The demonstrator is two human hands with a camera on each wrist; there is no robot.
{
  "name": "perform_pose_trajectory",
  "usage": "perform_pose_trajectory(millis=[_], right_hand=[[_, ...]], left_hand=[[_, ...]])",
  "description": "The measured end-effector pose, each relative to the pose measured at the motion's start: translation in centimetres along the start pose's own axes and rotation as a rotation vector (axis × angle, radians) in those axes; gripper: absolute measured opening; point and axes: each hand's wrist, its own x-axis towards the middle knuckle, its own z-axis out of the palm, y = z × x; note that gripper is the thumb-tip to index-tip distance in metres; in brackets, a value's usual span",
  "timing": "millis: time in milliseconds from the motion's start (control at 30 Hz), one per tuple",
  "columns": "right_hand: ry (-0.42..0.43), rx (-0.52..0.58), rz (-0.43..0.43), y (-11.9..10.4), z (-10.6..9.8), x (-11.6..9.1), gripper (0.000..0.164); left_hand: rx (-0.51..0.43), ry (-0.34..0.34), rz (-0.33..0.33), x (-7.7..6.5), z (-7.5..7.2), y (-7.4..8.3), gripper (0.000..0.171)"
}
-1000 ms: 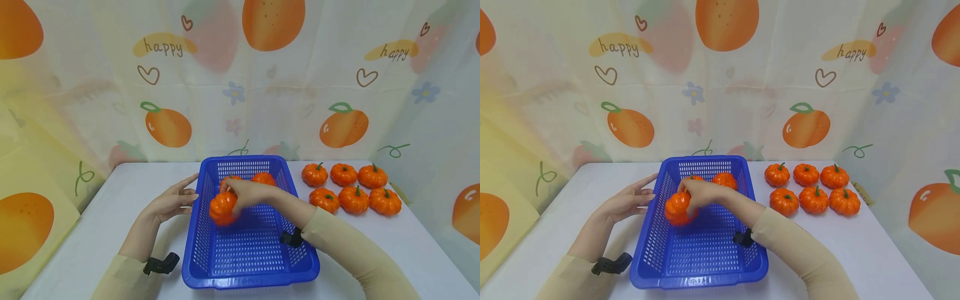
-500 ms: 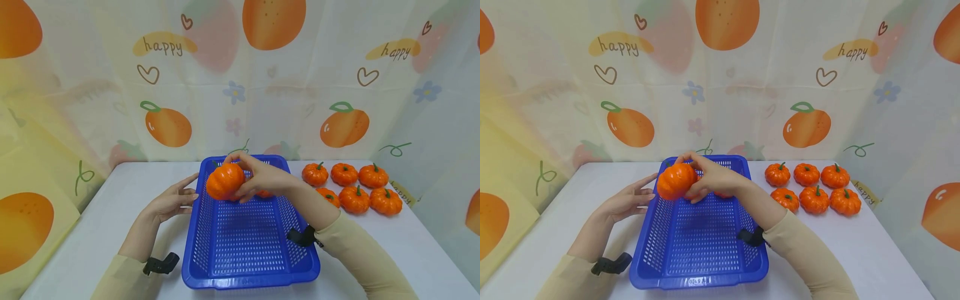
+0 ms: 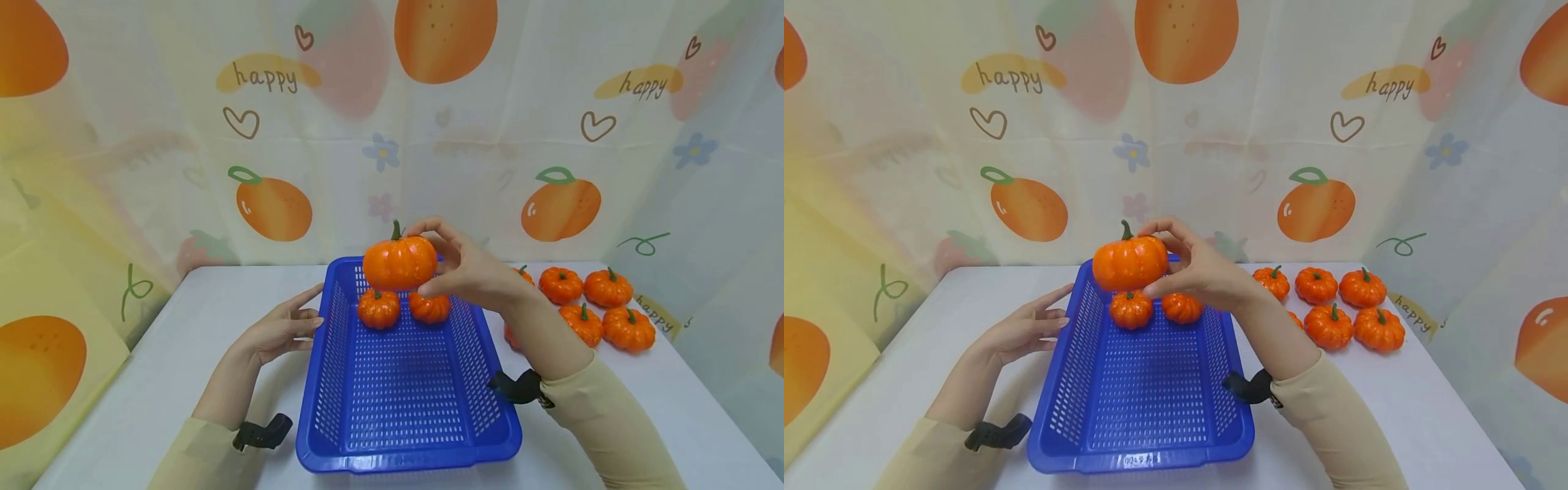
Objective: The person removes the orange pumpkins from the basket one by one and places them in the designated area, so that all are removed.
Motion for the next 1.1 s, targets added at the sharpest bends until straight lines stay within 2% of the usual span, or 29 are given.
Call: perform_pose_trajectory(millis=[200,367,467,600,733,933,1100], right_hand=[[0.012,0.004,-0.038,0.1,-1.6,-1.5,0.044],[0.018,0.007,-0.073,0.7,-3.2,-2.9,0.040],[-0.010,0.015,-0.092,1.1,-4.3,-4.0,0.045],[-0.100,0.032,-0.131,1.7,-6.0,-5.4,0.057],[-0.165,0.002,-0.177,2.4,-7.9,-6.9,0.070],[-0.205,-0.001,-0.237,3.8,-10.1,-9.6,0.079],[-0.189,-0.033,-0.203,5.6,-11.6,-12.4,0.079]], left_hand=[[0.002,0.011,-0.005,0.0,0.0,-0.1,0.084],[0.004,0.009,-0.006,0.0,0.0,0.0,0.084],[0.002,0.009,-0.009,0.0,0.0,0.0,0.084],[0.002,0.010,-0.012,0.1,0.1,0.1,0.083],[0.002,0.016,-0.013,0.1,0.1,0.2,0.083],[0.004,0.021,-0.015,0.0,0.1,0.2,0.083],[-0.002,0.010,-0.016,0.0,0.1,0.1,0.083]])
